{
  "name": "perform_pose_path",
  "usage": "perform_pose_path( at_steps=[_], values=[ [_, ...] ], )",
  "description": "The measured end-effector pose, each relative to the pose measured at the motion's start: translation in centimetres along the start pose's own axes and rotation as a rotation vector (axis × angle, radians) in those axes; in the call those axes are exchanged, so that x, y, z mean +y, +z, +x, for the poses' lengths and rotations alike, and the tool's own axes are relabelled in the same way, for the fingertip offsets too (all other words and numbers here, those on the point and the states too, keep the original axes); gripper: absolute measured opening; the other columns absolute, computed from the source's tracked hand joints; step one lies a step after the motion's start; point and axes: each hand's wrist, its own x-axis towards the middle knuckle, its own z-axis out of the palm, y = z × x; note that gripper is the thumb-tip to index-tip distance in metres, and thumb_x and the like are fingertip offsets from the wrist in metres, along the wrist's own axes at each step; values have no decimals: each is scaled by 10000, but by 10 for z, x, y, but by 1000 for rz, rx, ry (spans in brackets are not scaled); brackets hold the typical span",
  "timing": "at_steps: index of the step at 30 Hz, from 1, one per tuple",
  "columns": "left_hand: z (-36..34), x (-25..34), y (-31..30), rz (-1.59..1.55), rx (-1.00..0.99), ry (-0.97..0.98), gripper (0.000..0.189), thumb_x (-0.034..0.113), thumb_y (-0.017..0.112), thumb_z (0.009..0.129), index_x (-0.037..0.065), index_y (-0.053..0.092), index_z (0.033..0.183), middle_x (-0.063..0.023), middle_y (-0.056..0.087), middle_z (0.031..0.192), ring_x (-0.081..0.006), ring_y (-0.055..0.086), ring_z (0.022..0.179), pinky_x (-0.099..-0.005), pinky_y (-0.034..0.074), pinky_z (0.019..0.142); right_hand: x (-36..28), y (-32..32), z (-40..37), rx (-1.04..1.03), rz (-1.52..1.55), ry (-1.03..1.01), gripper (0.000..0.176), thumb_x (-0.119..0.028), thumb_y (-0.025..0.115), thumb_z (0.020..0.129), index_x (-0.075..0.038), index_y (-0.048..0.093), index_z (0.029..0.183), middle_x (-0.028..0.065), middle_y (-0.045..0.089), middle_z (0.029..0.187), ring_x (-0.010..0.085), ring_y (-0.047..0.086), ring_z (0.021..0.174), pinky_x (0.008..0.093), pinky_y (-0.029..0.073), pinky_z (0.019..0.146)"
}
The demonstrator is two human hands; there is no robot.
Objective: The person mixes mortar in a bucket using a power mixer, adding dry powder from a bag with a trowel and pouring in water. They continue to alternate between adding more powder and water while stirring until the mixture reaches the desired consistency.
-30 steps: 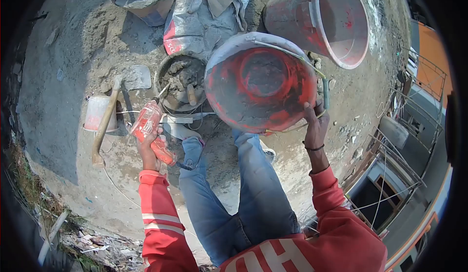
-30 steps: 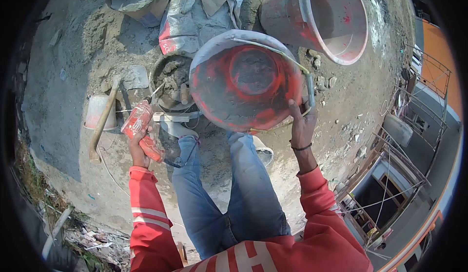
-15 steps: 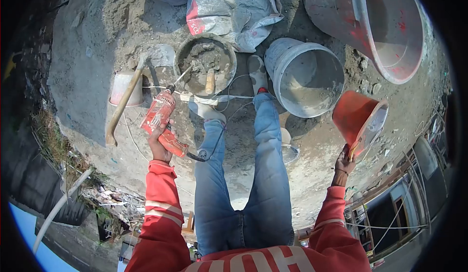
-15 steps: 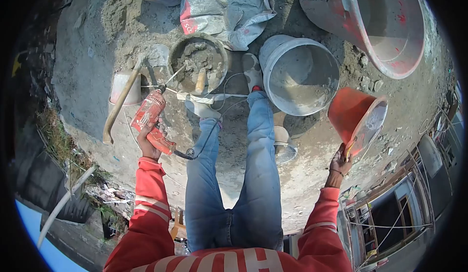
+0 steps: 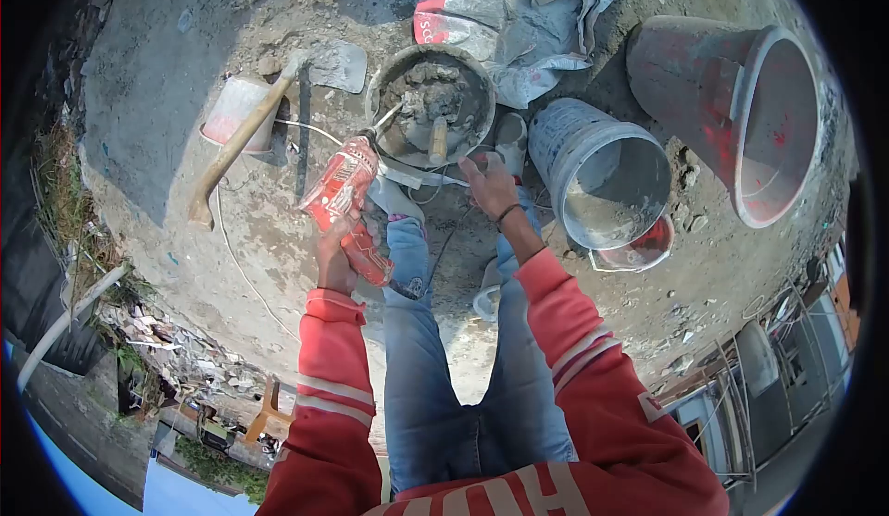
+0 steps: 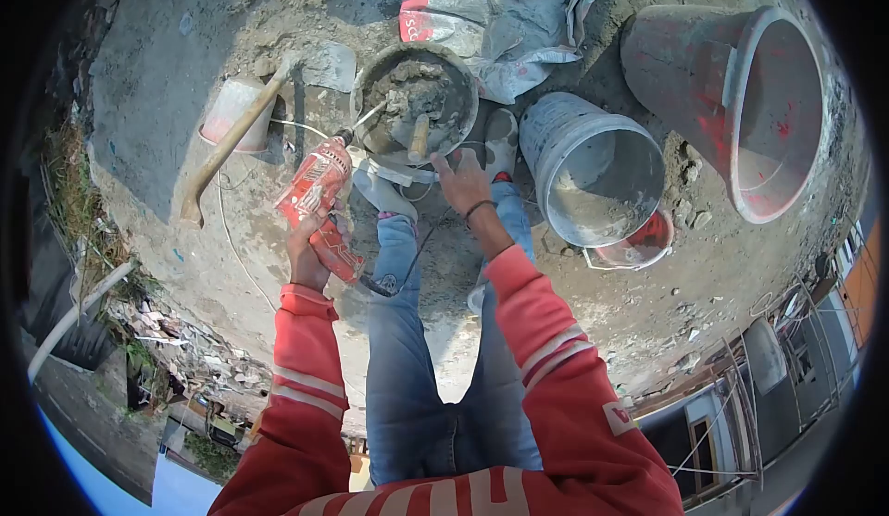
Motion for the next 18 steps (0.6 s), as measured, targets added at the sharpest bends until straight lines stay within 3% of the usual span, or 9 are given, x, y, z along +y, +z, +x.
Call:
perform_pose_path(
  at_steps=[1,4,5,6,9,11,13,15,18],
  values=[
    [-3,3,9,-106,-56,-24,385,218,648,915,9,614,1236,-93,684,1082,-191,657,772,-324,557,647,-27,22,31,-133,191,257,746,-575,646,898,81,589,1249,295,711,1047,386,698,1056,436,515,959],
    [-2,6,14,28,59,13,355,183,666,900,-3,617,1199,-106,690,1039,-193,658,715,-337,565,618,26,118,173,-211,226,252,593,-477,589,950,59,654,1193,284,709,1098,382,702,1057,440,552,932],
    [2,6,11,30,57,49,352,173,671,897,-6,612,1194,-112,691,1018,-195,659,699,-342,565,601,4,113,176,-260,-301,-40,510,-413,550,972,44,678,1158,263,717,1090,371,707,1047,441,564,908],
    [2,11,11,-39,30,97,344,123,690,882,-17,601,1184,-123,689,983,-200,659,664,-340,558,564,-8,107,169,-310,-831,-326,442,-350,512,994,29,702,1122,241,726,1082,359,712,1038,442,575,885],
    [4,16,10,-99,-29,160,297,40,700,851,-15,602,1126,-76,658,860,-151,652,637,-299,556,527,-28,51,110,-388,-1108,-407,361,-254,479,1004,9,706,1100,204,736,1067,343,718,1013,462,571,851],
    [5,11,2,-20,13,123,303,30,688,846,-14,596,1131,-77,653,865,-149,647,626,-298,554,523,-14,4,78,-429,-656,-156,345,-284,506,992,-4,689,1078,215,732,1018,352,722,952,490,566,822],
    [6,3,-5,-18,-22,137,283,19,670,846,-19,593,1115,-82,650,877,-146,647,629,-296,545,515,-57,-32,18,-139,-432,48,332,-294,515,979,-20,655,1105,233,726,993,390,720,902,518,563,802],
    [1,6,-5,-69,-18,99,341,15,674,838,-30,560,1156,-94,648,894,-142,642,627,-294,545,521,-35,-66,44,35,-975,-483,369,-328,516,977,-8,620,1127,256,716,985,416,711,924,517,559,824],
    [1,2,-9,4,-58,161,457,69,698,834,-1,510,1244,-89,647,979,-154,649,682,-314,554,565,-138,-79,42,-198,-1322,-312,366,-306,506,979,-1,617,1148,269,706,1053,440,689,1006,513,548,870]
  ],
)
